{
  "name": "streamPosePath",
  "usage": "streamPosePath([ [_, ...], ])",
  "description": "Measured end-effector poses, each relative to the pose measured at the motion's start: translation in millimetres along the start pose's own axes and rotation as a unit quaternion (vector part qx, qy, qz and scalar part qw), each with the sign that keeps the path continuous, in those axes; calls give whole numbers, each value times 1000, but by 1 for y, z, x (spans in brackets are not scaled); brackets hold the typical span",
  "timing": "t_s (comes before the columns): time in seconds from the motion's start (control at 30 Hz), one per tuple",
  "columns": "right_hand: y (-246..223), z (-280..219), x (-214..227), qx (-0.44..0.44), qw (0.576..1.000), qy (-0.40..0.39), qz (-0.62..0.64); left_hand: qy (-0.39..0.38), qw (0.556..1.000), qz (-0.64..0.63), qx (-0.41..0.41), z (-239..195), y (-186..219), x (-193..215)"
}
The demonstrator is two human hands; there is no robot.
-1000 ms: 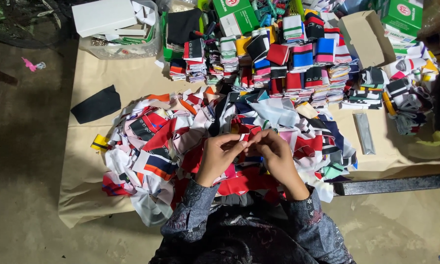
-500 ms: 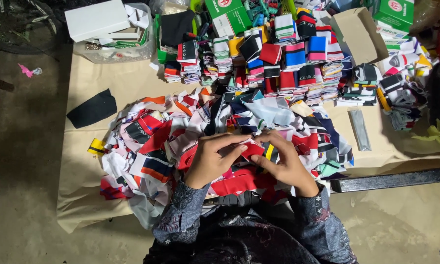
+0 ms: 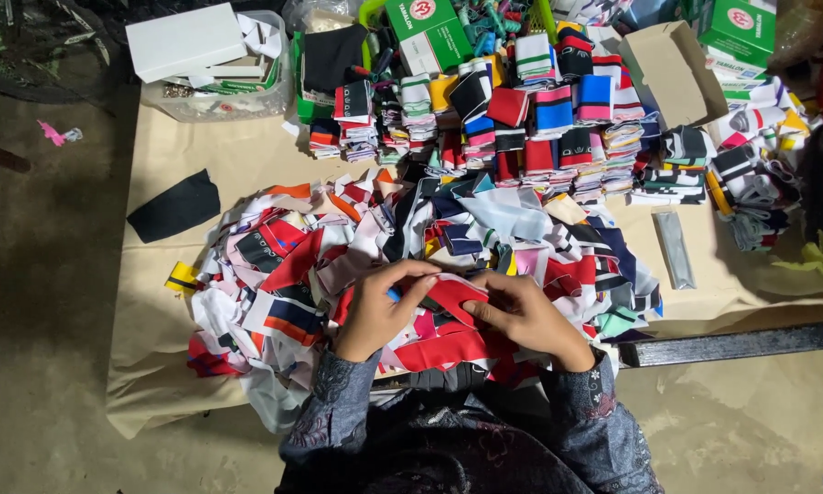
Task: The person folds various colorful socks by hand, picking them from a large pile on a table, aligning them, and folding them into smaller bundles. The person handles the socks one at a time, turning them over and smoothing them out before placing them back on the pile.
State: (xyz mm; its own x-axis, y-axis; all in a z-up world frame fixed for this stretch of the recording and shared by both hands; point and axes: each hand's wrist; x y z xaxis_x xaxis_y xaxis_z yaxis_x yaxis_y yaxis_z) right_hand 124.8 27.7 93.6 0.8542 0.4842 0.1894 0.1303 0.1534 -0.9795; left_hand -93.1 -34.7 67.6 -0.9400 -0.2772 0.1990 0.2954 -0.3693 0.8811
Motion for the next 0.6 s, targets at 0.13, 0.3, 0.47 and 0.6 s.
streamPosePath([
  [0.13, -2, 2, -1, -60, 997, -27, -50, 67, 992, 0, 103, -22, -17, 8],
  [0.3, 11, 1, -9, -102, 991, -45, -77, 119, 973, -36, 197, -49, -39, 20],
  [0.47, 41, 1, -11, -178, 984, 13, -8, 163, 937, -70, 301, -64, -59, 25],
  [0.6, 39, 1, -9, -200, 979, 43, 11, 165, 928, -82, 323, -63, -56, 21],
])
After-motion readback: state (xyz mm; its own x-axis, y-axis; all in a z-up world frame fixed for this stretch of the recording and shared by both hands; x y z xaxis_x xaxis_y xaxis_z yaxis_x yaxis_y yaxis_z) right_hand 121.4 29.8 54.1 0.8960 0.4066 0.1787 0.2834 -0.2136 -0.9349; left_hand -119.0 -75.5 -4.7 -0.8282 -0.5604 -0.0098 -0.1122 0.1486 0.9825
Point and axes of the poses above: each hand's wrist, its own z-axis towards the middle knuckle, its own x-axis out of the back of the hand, y = z × x, and after that the axes turned 11 degrees about y, right-handed
